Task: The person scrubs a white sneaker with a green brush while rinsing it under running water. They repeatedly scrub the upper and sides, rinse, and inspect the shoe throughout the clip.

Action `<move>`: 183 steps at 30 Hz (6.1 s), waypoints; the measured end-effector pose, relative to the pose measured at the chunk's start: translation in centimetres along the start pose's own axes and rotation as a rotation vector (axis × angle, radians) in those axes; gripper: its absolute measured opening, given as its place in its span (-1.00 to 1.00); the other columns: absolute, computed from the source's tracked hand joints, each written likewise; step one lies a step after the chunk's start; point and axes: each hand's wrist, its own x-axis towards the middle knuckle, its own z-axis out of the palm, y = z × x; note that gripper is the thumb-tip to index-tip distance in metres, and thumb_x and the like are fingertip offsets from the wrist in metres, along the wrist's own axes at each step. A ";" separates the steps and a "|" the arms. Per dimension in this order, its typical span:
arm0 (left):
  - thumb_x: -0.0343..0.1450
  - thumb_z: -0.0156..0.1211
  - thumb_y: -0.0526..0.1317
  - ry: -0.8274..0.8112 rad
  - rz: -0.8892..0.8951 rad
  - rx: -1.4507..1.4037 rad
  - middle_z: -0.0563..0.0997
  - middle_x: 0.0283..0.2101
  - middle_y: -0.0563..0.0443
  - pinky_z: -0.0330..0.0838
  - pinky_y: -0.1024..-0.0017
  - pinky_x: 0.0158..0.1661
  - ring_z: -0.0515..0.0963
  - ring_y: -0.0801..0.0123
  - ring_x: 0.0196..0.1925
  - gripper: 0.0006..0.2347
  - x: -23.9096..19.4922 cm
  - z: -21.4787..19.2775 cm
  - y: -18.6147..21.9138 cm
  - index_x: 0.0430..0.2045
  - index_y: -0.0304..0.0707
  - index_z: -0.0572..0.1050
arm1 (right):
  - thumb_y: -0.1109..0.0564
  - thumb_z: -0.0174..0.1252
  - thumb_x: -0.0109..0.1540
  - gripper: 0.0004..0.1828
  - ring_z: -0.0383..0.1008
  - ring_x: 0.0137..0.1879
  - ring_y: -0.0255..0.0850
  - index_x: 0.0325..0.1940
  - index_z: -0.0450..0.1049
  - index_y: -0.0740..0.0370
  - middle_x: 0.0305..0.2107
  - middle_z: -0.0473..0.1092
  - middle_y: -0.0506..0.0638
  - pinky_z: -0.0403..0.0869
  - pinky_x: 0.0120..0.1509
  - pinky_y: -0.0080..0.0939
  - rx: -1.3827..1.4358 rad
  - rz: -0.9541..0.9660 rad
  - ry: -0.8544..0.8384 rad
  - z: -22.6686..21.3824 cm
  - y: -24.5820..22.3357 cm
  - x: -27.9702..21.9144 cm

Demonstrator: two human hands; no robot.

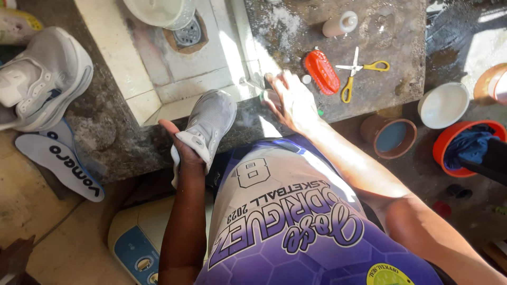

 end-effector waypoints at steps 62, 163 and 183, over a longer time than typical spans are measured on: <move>0.11 -0.05 0.61 0.242 0.058 -0.035 0.18 0.49 -0.31 0.17 0.17 0.45 0.24 0.00 0.48 0.21 -0.5 1.8 -0.2 0.42 -0.57 0.00 | 0.16 0.23 0.28 -0.20 0.58 -0.35 0.16 0.55 0.04 0.23 -0.22 0.55 0.28 0.57 -0.27 0.10 -0.043 0.103 -0.077 -0.7 6.7 11.9; 0.08 -0.01 0.63 0.133 0.074 -0.039 0.06 0.52 -0.38 0.15 0.09 0.47 0.15 -0.07 0.54 0.28 0.5 0.6 0.2 0.44 -0.59 -0.20 | 0.22 0.35 0.09 -0.28 0.41 0.08 0.23 0.34 0.33 0.27 0.01 0.28 0.26 0.51 0.05 0.11 -0.225 0.010 -0.111 -0.2 3.6 3.4; 0.10 -0.05 0.62 0.184 0.058 -0.058 0.13 0.50 -0.41 0.22 0.08 0.45 0.22 -0.08 0.52 0.24 0.2 -0.4 -0.5 0.41 -0.60 -0.10 | 0.02 0.06 0.48 -0.66 0.49 -0.21 -0.08 0.34 0.45 0.06 -0.26 0.41 0.04 0.53 -0.15 -0.14 0.464 0.123 -0.211 3.0 1.7 1.6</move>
